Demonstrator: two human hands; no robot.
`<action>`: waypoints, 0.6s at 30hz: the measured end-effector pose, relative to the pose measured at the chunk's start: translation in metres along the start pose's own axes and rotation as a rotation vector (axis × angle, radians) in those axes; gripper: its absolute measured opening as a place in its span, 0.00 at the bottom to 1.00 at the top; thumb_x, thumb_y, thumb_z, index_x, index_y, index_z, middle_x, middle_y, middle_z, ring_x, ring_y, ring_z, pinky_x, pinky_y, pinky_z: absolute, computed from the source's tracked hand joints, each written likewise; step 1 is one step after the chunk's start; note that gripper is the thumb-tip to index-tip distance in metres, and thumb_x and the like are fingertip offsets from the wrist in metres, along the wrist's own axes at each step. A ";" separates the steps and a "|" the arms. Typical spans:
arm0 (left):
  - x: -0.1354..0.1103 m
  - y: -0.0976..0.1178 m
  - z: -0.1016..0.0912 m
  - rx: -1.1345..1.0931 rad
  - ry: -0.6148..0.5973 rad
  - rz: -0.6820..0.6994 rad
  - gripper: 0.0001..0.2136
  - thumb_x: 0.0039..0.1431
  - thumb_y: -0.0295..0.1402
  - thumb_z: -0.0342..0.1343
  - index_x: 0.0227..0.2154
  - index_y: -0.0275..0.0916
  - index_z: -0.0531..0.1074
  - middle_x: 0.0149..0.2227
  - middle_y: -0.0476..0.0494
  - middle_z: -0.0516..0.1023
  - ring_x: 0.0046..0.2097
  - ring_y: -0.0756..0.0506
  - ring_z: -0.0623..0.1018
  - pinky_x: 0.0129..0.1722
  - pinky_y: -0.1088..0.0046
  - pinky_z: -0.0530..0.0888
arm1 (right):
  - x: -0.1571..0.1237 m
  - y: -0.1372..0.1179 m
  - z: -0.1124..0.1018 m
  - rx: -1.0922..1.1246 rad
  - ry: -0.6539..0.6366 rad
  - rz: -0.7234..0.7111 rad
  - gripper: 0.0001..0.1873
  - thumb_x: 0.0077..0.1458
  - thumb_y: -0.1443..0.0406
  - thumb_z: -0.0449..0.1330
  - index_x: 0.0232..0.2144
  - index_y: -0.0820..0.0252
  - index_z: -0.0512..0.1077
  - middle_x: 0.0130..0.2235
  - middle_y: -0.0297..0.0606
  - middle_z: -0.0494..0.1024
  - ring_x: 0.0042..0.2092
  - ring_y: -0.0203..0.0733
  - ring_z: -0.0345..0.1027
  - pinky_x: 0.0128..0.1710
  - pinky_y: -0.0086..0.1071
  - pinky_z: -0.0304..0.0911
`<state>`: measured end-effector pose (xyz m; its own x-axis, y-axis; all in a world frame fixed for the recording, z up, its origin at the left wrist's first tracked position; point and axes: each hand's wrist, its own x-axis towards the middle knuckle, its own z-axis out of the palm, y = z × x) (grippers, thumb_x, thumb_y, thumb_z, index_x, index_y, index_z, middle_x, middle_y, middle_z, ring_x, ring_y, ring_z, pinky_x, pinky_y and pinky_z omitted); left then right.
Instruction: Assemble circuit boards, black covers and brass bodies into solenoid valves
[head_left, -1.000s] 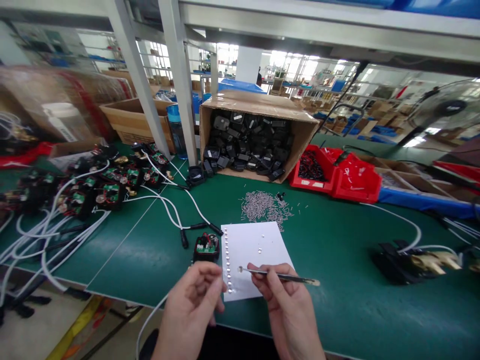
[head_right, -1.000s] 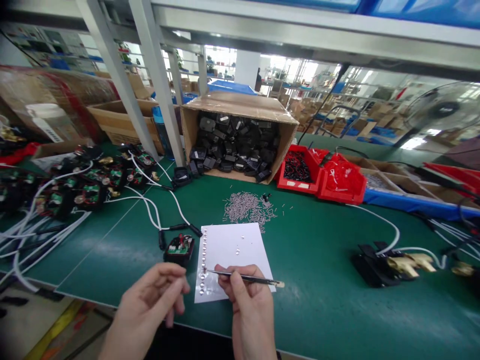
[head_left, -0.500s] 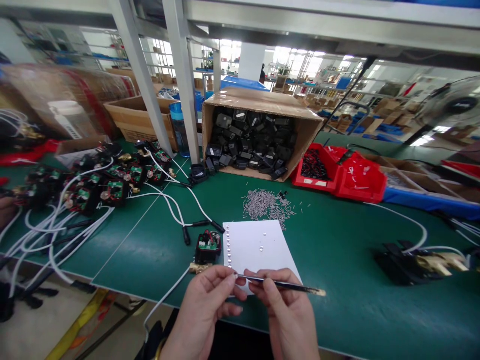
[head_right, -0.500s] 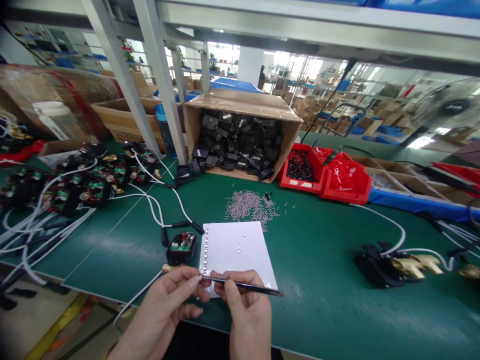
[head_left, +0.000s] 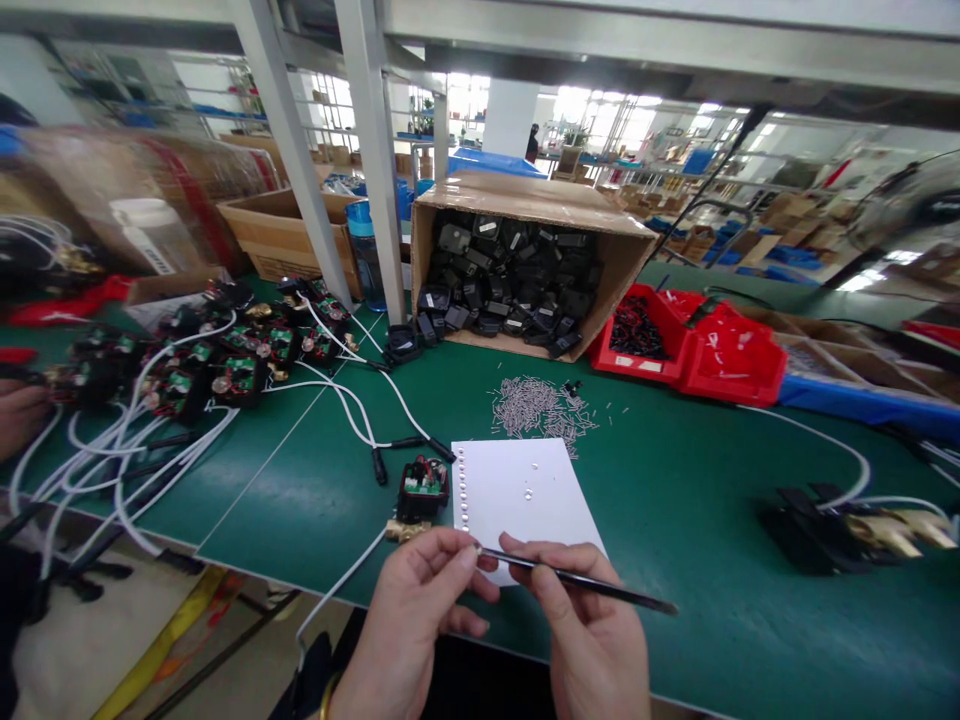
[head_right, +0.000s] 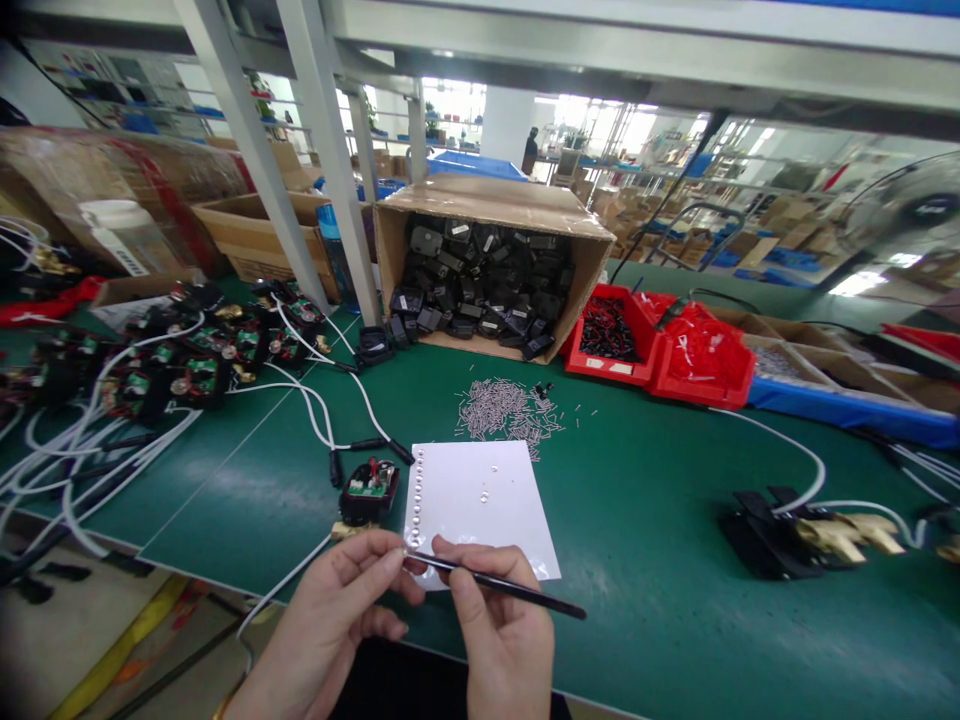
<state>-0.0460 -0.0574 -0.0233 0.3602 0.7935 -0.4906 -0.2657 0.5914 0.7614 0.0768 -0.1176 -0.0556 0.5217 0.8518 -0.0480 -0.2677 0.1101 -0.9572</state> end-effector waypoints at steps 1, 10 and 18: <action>0.000 0.000 0.000 0.000 0.002 0.000 0.13 0.43 0.36 0.64 0.29 0.34 0.71 0.27 0.45 0.76 0.28 0.49 0.74 0.21 0.79 0.71 | -0.001 -0.002 0.001 0.009 0.009 0.004 0.06 0.51 0.61 0.62 0.30 0.56 0.69 0.36 0.38 0.78 0.44 0.44 0.71 0.44 0.33 0.66; 0.003 -0.008 -0.006 0.129 -0.040 0.067 0.13 0.50 0.39 0.58 0.34 0.34 0.71 0.24 0.49 0.72 0.21 0.54 0.69 0.15 0.83 0.61 | -0.003 -0.007 0.012 0.037 0.039 -0.017 0.08 0.49 0.60 0.64 0.27 0.56 0.70 0.32 0.35 0.78 0.45 0.44 0.71 0.44 0.30 0.66; 0.022 0.023 -0.057 0.671 0.317 0.605 0.23 0.53 0.41 0.54 0.51 0.40 0.58 0.34 0.49 0.65 0.33 0.49 0.69 0.34 0.73 0.69 | 0.010 -0.003 -0.012 0.050 0.046 0.053 0.09 0.46 0.61 0.67 0.27 0.59 0.72 0.35 0.42 0.79 0.46 0.50 0.70 0.41 0.32 0.70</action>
<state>-0.0958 -0.0183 -0.0406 0.0454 0.9978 0.0487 0.2760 -0.0594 0.9593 0.0924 -0.1160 -0.0570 0.5420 0.8328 -0.1128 -0.3353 0.0912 -0.9377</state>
